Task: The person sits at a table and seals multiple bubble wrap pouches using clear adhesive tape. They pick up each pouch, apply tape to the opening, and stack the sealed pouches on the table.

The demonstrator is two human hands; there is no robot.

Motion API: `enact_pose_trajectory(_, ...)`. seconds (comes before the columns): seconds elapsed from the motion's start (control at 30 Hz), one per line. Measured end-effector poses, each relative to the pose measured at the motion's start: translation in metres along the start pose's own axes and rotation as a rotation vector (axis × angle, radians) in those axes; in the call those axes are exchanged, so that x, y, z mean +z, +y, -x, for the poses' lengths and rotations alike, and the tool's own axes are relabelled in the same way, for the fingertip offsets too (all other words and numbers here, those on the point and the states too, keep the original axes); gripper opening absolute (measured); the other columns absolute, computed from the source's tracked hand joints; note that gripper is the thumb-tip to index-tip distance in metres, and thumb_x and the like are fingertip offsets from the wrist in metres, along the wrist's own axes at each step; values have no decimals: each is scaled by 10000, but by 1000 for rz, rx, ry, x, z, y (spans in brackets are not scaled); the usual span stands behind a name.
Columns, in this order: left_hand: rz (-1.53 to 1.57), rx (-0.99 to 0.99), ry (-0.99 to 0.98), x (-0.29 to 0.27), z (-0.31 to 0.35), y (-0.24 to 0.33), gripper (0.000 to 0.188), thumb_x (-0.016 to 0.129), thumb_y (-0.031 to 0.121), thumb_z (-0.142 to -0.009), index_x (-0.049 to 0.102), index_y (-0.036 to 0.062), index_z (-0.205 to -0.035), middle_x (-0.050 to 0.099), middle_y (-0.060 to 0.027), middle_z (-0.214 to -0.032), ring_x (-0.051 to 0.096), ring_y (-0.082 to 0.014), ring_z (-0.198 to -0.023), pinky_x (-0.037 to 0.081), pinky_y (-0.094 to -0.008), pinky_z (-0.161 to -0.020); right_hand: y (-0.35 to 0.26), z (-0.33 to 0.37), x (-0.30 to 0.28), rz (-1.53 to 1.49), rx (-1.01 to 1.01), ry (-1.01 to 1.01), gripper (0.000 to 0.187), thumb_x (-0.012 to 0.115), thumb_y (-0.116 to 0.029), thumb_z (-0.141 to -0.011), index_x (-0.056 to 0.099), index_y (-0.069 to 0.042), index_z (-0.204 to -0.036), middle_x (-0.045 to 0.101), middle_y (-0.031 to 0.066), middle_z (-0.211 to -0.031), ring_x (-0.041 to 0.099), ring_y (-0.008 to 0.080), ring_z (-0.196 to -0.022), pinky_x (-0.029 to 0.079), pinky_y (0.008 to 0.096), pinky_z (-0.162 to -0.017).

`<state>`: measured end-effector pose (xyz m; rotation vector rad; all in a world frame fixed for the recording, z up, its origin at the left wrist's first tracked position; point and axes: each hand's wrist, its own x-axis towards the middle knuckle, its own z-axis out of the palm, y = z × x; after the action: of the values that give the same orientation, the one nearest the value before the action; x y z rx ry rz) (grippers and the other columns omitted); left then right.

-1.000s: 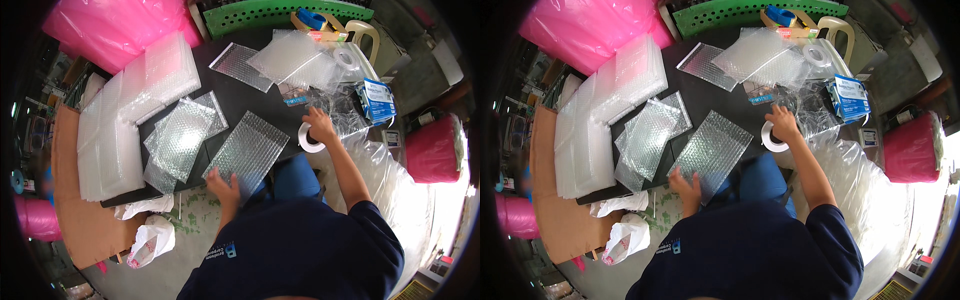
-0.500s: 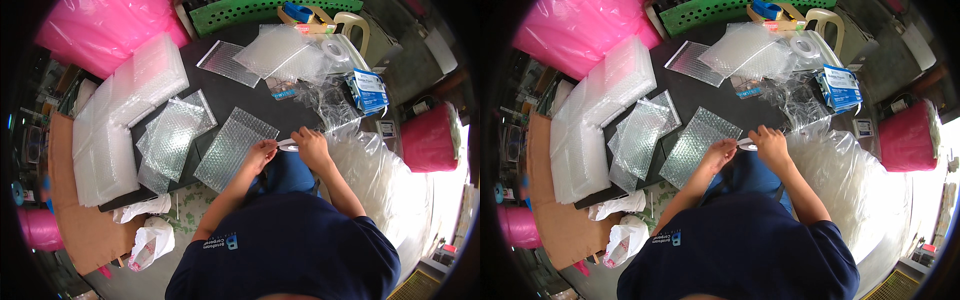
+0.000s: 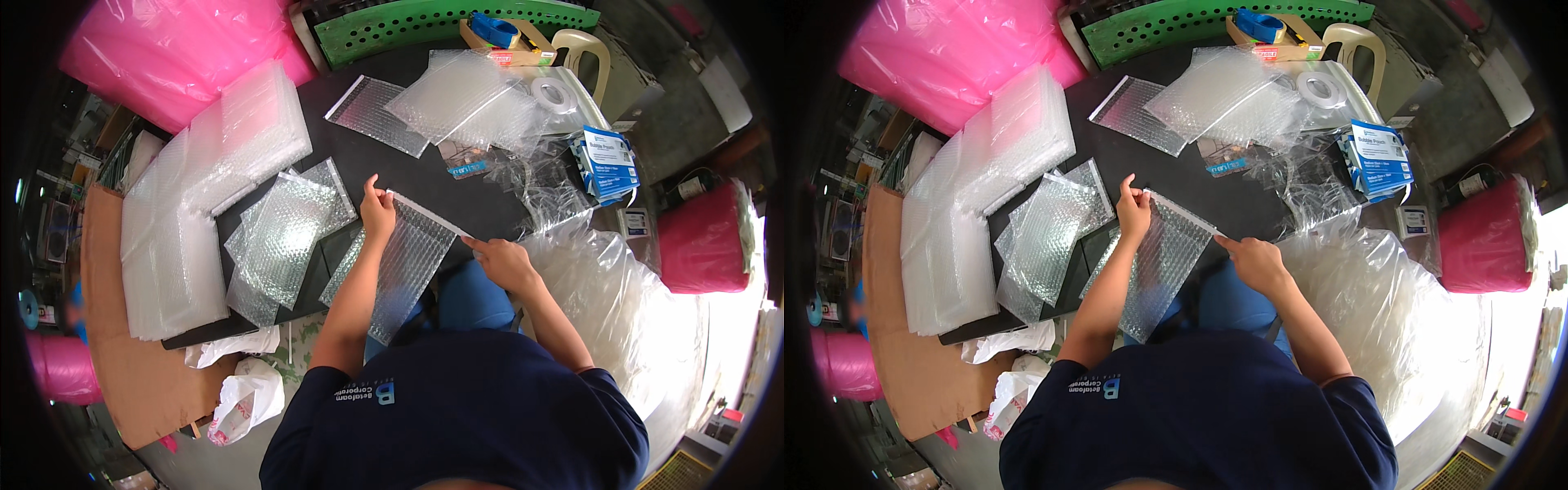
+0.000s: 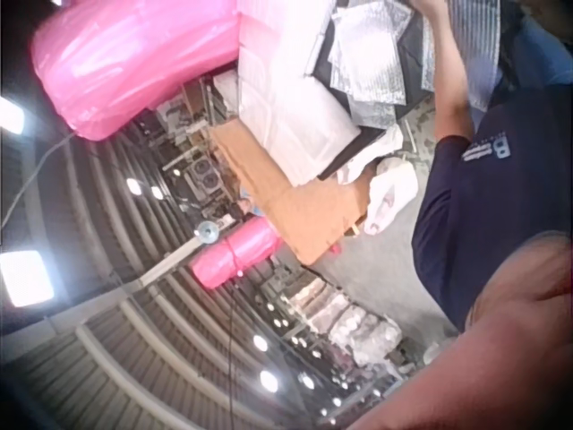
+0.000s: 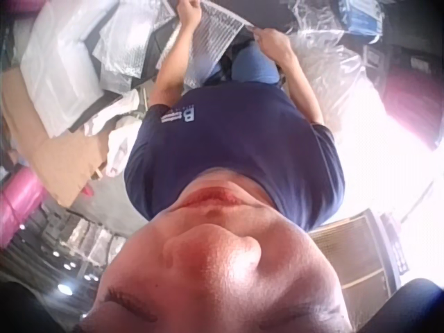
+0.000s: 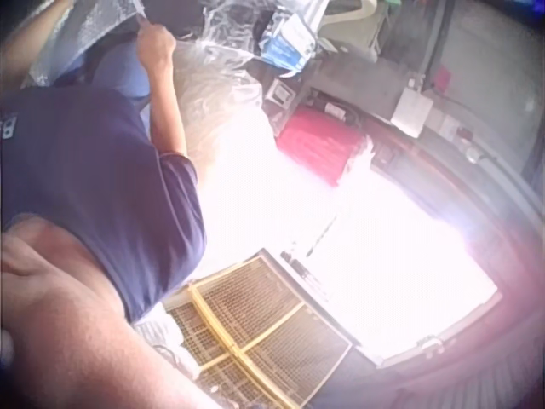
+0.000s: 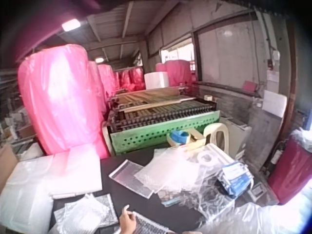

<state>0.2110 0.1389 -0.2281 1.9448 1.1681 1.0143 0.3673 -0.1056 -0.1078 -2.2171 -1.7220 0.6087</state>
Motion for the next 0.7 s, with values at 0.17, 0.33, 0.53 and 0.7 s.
enact_pose_trajectory(0.17,18,43,35,3,1,-5,461,648,42,-836,456,42,-1255,573,-70,-763,588,-212,-661,477,-340,-634,6,-12,4,62,52,-47,483,508,-167,-872,507,-302,-1336,632,122,-749,634,331,-697,506,443,-630)
enact_pose_trajectory(0.33,25,72,21,-1,3,4,473,667,43,-824,460,42,-1248,576,-65,-764,591,-194,-666,483,-327,-640,9,-20,7,133,146,-177,479,496,-190,-873,508,-328,-1331,644,141,-754,640,339,-707,508,439,-655)
enact_pose_trajectory(0.53,25,12,27,1,0,3,483,684,33,-806,461,29,-1234,591,-69,-764,597,-193,-664,491,-321,-646,13,-26,13,143,141,-201,492,497,-174,-856,518,-329,-1323,650,155,-757,649,345,-724,514,439,-664)
enact_pose_trajectory(0.7,33,16,27,1,0,1,485,684,31,-805,458,20,-1235,592,-68,-765,597,-190,-658,493,-318,-640,11,-32,11,248,125,-237,632,499,-59,-776,485,-295,-1361,662,105,-754,663,288,-696,520,392,-603)
